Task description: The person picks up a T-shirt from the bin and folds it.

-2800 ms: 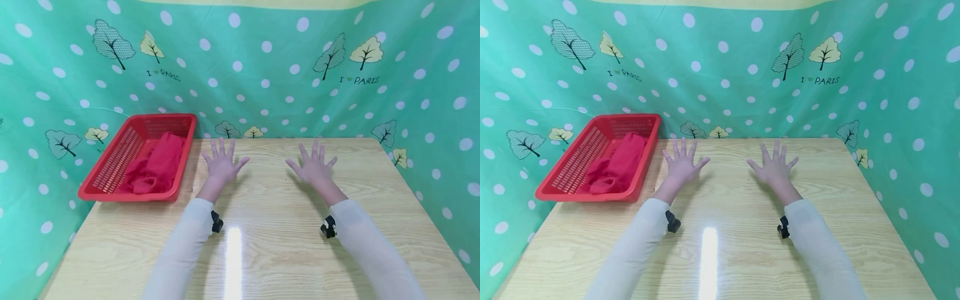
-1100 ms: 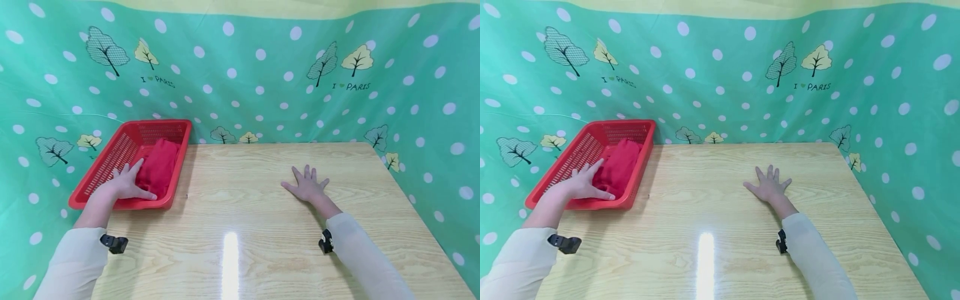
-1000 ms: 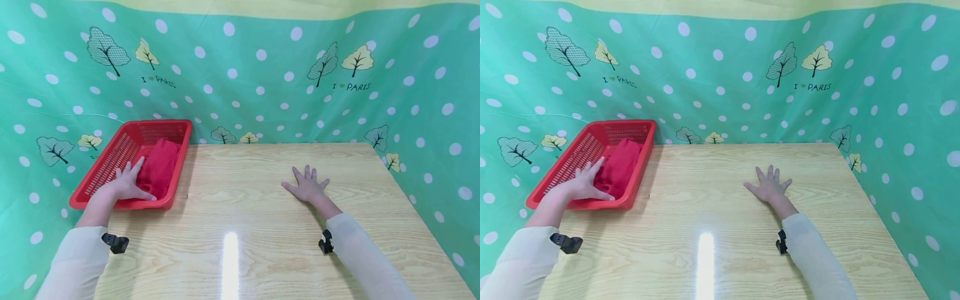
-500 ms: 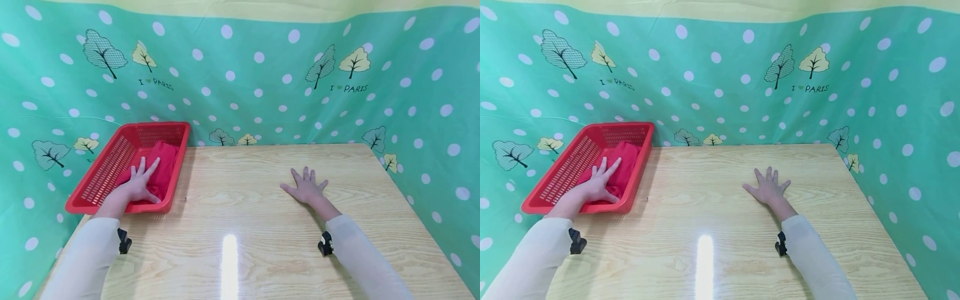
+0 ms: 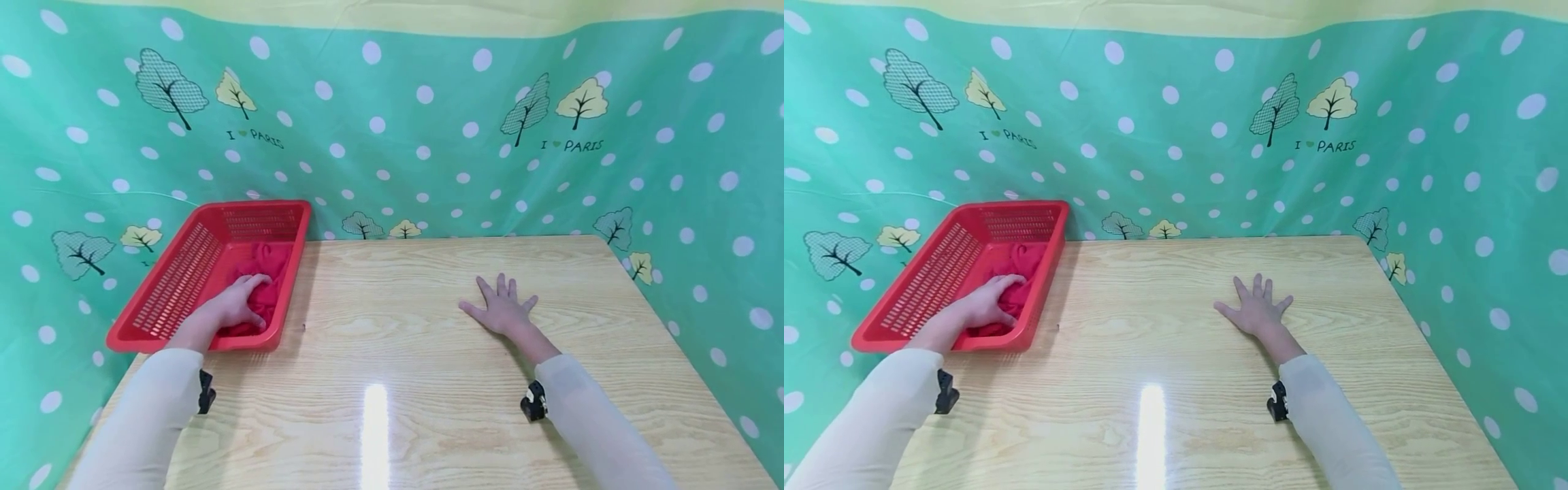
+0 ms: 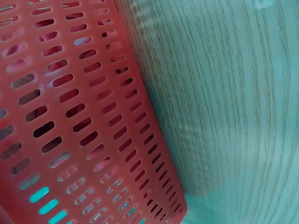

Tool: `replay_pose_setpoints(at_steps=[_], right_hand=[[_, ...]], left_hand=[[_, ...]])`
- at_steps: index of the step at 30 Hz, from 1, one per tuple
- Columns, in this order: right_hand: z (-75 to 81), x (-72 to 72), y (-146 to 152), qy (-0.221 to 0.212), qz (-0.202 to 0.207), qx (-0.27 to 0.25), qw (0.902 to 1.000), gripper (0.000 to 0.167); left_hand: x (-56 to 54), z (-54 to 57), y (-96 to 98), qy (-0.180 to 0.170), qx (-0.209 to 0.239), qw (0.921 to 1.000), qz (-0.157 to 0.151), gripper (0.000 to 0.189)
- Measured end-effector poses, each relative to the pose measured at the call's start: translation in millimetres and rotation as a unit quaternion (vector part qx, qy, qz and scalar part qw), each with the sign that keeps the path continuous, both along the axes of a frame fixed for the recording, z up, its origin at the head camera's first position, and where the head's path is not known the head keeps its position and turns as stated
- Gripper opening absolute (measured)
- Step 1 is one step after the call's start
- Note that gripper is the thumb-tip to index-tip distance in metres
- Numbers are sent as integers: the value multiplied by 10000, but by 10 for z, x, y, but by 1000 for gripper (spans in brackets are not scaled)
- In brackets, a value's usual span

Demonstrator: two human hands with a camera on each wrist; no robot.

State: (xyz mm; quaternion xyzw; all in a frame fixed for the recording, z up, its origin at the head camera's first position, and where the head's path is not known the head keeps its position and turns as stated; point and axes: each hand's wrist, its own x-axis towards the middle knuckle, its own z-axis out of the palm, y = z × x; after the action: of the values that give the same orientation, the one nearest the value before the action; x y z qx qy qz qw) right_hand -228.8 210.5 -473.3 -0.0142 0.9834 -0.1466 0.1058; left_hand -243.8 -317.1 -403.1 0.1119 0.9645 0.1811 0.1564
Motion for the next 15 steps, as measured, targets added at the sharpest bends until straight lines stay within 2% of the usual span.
replay_pose_setpoints(at_steps=[3, 6, 11, 15], right_hand=[[11, 2, 4, 1, 12, -9, 10000, 92], [28, 4, -1, -24, 9, -45, 10000, 92], [39, 0, -1, -16, -14, -86, 10000, 91], [25, 1, 6, -8, -5, -76, 10000, 92]], left_hand=[[-4, 7, -6, 327, -103, 9994, -108, 59], [8, 34, -13, 561, -163, 9982, -131, 47], [30, 94, -52, 929, 0, 9956, -119, 42], [58, 200, -79, 1115, 304, 9933, 3, 43]])
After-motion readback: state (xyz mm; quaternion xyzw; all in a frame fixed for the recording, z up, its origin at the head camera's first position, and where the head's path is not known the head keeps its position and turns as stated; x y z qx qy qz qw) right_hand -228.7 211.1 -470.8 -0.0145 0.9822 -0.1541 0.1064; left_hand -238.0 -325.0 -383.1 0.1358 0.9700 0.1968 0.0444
